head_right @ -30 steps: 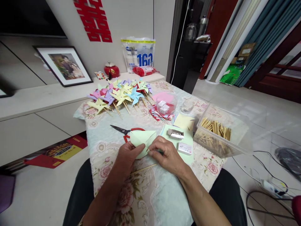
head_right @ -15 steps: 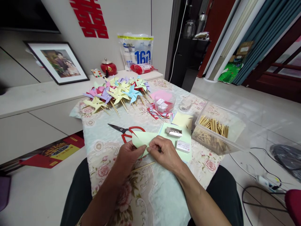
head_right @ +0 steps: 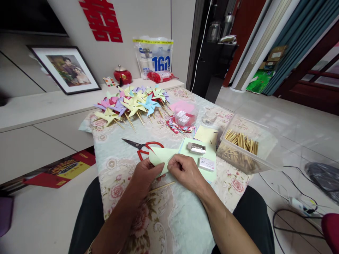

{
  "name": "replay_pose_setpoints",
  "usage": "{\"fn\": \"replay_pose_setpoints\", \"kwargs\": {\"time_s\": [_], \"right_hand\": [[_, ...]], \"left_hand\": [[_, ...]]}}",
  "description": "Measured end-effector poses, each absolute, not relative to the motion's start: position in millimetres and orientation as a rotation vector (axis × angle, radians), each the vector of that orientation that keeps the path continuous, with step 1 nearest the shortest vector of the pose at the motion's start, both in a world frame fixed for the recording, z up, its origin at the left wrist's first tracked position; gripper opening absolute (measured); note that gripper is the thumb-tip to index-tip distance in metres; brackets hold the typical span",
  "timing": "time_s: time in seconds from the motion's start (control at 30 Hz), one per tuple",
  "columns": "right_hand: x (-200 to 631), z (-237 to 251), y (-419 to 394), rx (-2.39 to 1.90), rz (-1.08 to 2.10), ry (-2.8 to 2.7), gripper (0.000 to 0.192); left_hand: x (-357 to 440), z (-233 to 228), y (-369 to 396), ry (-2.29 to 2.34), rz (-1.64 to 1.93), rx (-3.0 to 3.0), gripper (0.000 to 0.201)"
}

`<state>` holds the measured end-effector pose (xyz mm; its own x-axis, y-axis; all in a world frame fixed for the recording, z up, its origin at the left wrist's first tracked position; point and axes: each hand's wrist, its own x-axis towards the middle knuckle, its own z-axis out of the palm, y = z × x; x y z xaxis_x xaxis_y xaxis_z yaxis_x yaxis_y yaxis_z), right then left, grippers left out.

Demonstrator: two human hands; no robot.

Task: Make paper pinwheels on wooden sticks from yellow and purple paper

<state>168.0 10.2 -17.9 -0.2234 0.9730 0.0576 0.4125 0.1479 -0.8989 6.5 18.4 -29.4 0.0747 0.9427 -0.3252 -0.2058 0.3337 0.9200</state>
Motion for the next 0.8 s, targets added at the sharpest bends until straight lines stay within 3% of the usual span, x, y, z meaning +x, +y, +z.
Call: {"fn": "replay_pose_setpoints", "kwargs": {"time_s": [0.8], "right_hand": [[166.6,-17.0,10.0,-1.362,0.879,-1.829,0.015]], "left_hand": [[8.1,-24.1,16.7,1.154,1.015,0.795,0.025]]}}
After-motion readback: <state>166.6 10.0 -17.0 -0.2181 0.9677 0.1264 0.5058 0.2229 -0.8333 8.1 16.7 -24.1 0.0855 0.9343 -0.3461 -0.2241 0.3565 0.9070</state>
